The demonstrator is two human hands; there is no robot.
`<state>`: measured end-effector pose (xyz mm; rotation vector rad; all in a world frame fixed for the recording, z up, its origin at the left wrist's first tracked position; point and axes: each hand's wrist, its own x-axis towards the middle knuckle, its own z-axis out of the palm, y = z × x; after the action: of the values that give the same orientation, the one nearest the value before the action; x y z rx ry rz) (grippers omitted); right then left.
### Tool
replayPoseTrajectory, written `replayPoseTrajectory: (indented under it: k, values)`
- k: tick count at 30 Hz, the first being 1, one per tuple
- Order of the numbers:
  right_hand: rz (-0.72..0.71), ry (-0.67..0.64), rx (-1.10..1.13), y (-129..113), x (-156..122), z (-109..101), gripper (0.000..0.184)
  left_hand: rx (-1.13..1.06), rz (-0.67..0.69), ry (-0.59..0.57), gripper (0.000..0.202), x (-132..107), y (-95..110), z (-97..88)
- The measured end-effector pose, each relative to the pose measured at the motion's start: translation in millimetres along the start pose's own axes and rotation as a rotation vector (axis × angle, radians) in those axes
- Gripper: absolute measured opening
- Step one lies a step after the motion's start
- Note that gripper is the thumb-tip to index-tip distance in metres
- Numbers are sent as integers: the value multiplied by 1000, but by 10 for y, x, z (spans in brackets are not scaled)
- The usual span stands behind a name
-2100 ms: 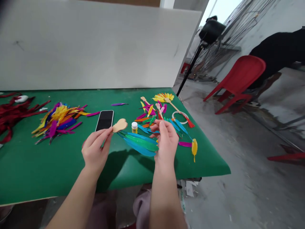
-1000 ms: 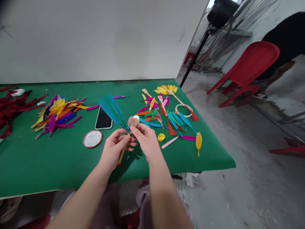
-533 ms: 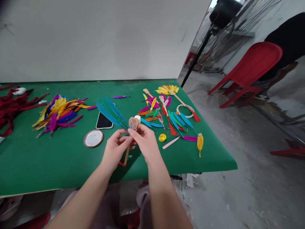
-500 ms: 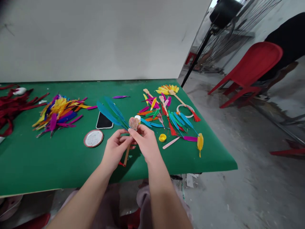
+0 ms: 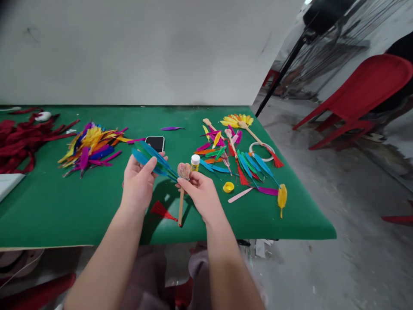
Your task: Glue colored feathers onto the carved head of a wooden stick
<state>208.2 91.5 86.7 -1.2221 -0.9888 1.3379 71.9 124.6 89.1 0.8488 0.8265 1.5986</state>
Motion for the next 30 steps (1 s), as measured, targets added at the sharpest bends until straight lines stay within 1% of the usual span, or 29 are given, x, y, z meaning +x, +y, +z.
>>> replayPoseTrajectory:
  k: [5,9,21,25,30]
  values:
    - [23,-26,-67,1,-10,26,23,-43,34,91,29,29,-26,-41]
    - [18,-37,-105,3,-18,38,21,-25,36,132,28,42,-37,-67]
    - [-19,-29,-157,26,-4,27,17,26,91,163,25,32,-31,-77]
    - [-21,-34,-151,26,-14,27,16,66,112,193,24,20,-11,-67]
    - [-6,-38,-123,29,-6,31,17,88,116,212,28,29,-12,-68]
